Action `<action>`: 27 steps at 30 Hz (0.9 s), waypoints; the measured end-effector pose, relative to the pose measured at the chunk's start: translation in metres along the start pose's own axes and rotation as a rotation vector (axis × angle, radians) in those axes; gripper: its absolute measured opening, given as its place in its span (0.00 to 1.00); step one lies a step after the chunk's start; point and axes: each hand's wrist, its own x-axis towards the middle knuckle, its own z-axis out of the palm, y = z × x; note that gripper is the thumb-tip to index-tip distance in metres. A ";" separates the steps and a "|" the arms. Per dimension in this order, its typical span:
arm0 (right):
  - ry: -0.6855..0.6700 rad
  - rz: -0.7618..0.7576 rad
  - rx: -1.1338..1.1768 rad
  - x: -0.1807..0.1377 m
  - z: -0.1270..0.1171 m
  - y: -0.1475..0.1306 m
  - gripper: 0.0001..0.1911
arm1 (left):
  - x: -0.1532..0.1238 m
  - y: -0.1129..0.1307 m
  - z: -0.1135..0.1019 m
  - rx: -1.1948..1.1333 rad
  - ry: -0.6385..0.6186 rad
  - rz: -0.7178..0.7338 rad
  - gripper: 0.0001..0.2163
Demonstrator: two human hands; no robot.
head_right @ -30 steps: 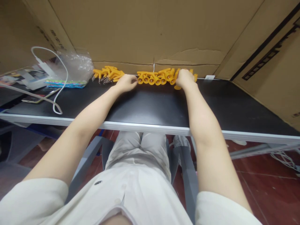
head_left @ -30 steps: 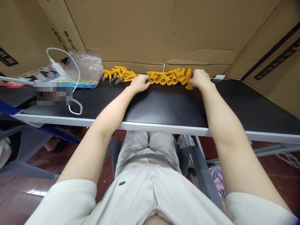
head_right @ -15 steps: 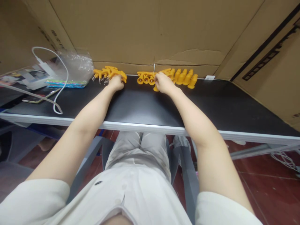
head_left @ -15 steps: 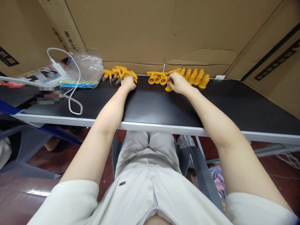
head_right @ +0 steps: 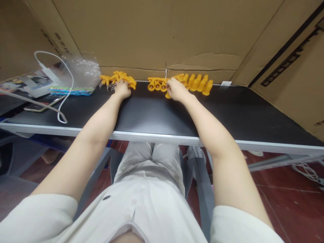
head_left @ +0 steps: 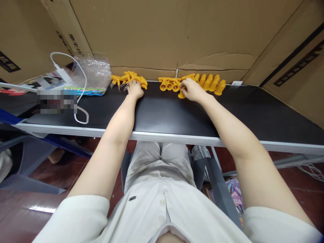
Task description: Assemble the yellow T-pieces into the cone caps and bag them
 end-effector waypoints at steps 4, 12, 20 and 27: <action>0.026 -0.053 -0.010 0.004 0.006 0.010 0.14 | 0.008 -0.009 0.004 -0.070 -0.008 0.018 0.31; 0.045 -0.107 -0.028 0.010 0.014 0.024 0.12 | 0.004 -0.005 0.005 -0.152 -0.028 -0.094 0.47; 0.039 -0.101 -0.023 0.010 0.016 0.026 0.15 | 0.000 -0.001 0.003 -0.143 -0.041 -0.081 0.34; 0.074 -0.118 0.047 0.009 0.024 0.026 0.17 | 0.012 -0.006 0.006 -0.418 0.138 -0.088 0.23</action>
